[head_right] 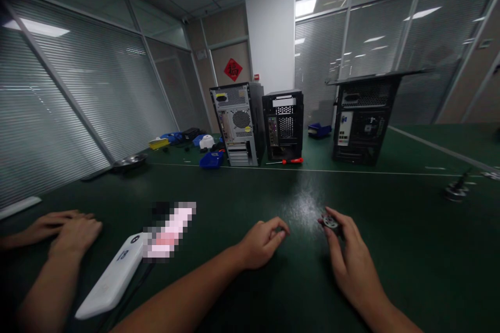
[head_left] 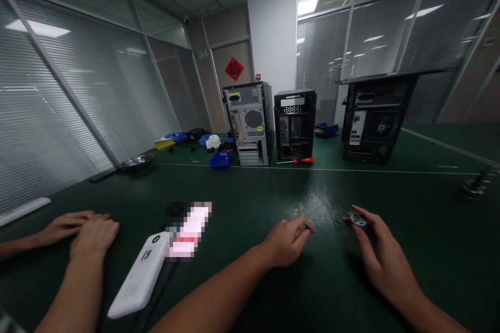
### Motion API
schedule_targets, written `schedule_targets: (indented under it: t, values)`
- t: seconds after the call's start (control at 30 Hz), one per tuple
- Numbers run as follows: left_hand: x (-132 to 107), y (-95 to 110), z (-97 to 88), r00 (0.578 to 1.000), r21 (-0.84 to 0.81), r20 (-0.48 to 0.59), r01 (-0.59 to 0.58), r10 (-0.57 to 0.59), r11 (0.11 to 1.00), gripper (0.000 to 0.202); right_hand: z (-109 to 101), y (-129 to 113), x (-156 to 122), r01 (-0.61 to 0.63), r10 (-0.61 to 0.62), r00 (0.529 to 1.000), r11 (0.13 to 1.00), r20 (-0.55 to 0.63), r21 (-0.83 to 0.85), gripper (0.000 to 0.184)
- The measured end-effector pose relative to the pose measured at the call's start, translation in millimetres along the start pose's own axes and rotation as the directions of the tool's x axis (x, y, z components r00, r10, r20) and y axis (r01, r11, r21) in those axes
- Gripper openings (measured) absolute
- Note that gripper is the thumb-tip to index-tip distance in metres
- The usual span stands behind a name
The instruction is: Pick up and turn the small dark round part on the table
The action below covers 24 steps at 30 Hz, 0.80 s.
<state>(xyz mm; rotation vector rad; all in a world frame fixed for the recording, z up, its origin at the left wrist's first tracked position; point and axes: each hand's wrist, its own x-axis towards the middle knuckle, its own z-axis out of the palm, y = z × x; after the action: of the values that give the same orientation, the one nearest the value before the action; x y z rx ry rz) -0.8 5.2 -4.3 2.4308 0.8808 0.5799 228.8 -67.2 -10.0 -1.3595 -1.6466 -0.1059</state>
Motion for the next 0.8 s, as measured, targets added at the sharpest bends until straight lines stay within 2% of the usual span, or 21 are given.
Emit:
schedule_targets:
  t: [0.07, 0.13, 0.23, 0.3, 0.37, 0.5, 0.8]
  values:
    - [-0.5, 1.0, 1.6, 0.999, 0.036, 0.050, -0.011, 0.009, 0.999, 0.024, 0.6, -0.1, -2.5, 0.013, -0.015, 0.997, 1.000, 0.082, 0.024, 0.036]
    - [-0.4, 1.2, 3.8, 0.996, 0.079, 0.079, -0.036, 0.030, 0.996, 0.024, 3.5, -3.5, -7.4, 0.090, -0.090, 0.974, 0.996, 0.206, 0.009, 0.036]
    - [0.9, -0.4, 6.2, 0.993, 0.150, 0.091, -0.083, 0.070, 0.985, 0.028, 10.0, -9.9, -15.1, 0.286, -0.250, 0.891, 0.958, 0.379, -0.040, 0.034]
    - [1.4, -1.7, 6.6, 0.989, 0.191, 0.111, -0.118, 0.098, 0.975, 0.031, 13.5, -12.8, -18.2, 0.375, -0.309, 0.843, 0.925, 0.440, -0.069, 0.028]
    - [1.3, -2.8, 6.2, 0.984, 0.204, 0.132, -0.148, 0.123, 0.968, 0.031, 15.0, -14.3, -19.1, 0.408, -0.324, 0.831, 0.907, 0.452, -0.100, 0.025]
    - [0.0, -4.4, 5.5, 0.975, 0.166, 0.135, -0.196, 0.174, 0.967, 0.031, 12.6, -15.8, -16.7, 0.442, -0.351, 0.836, 0.887, 0.423, -0.137, 0.029]
    - [-0.8, -6.1, 6.9, 0.976, 0.169, 0.133, -0.194, 0.173, 0.966, 0.038, 10.1, -31.8, -17.3, 0.504, -0.399, 0.822, 0.842, 0.407, -0.193, 0.026]
